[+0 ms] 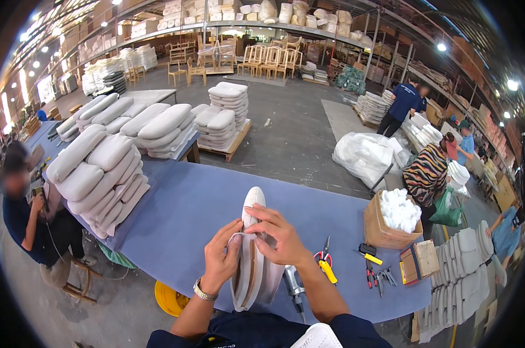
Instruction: The person assembles a cushion by folding white fabric over a foam insert, securing it with a pneumatic staple gun, and trimming excess fabric with scissors. The person repeats this process for multiple cushions on a blue workbench.
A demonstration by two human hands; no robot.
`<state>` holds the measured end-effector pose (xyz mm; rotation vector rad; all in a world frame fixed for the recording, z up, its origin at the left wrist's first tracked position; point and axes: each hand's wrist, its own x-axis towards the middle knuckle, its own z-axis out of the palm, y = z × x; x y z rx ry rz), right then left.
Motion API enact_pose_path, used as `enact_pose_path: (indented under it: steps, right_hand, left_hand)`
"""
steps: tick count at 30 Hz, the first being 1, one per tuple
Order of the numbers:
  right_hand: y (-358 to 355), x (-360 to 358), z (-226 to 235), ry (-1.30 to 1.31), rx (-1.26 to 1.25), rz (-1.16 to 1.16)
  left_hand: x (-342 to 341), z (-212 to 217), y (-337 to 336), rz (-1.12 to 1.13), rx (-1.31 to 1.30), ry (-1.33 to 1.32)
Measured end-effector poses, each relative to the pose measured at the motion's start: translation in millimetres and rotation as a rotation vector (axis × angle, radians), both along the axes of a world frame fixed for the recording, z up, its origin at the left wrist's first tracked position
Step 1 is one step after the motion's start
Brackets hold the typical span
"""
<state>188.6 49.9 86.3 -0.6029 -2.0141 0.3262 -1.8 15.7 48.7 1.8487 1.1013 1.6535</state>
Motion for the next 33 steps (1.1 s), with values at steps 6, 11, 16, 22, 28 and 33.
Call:
enact_pose_path:
  steps: [6,11,16,22,28,33]
  right_hand:
    - [-3.5,6.1,4.9,-0.051,0.027,-0.034]
    - [2.4,6.2,-7.2,-0.004,0.043,-0.1]
    - [0.3,5.1,-14.1,0.102,-0.034,-0.079]
    - [-3.4,7.5,-10.0,0.05,-0.033,-0.031]
    - [4.5,4.8,-13.8,0.042,0.071,-0.081]
    - [4.7,-2.7,-28.0,0.103,0.071,-0.098]
  left_hand:
    - [1.1,-3.0,0.0,-0.091,-0.026,-0.086]
    - [5.0,1.5,-0.3,-0.106,-0.045,-0.039]
    - [6.1,-0.7,1.0,-0.112,-0.053,-0.05]
    - [6.2,-5.4,2.0,-0.116,-0.057,-0.079]
    - [6.7,-8.7,3.5,-0.115,-0.041,-0.06]
    - [8.7,-20.5,-9.9,-0.051,-0.129,-0.041]
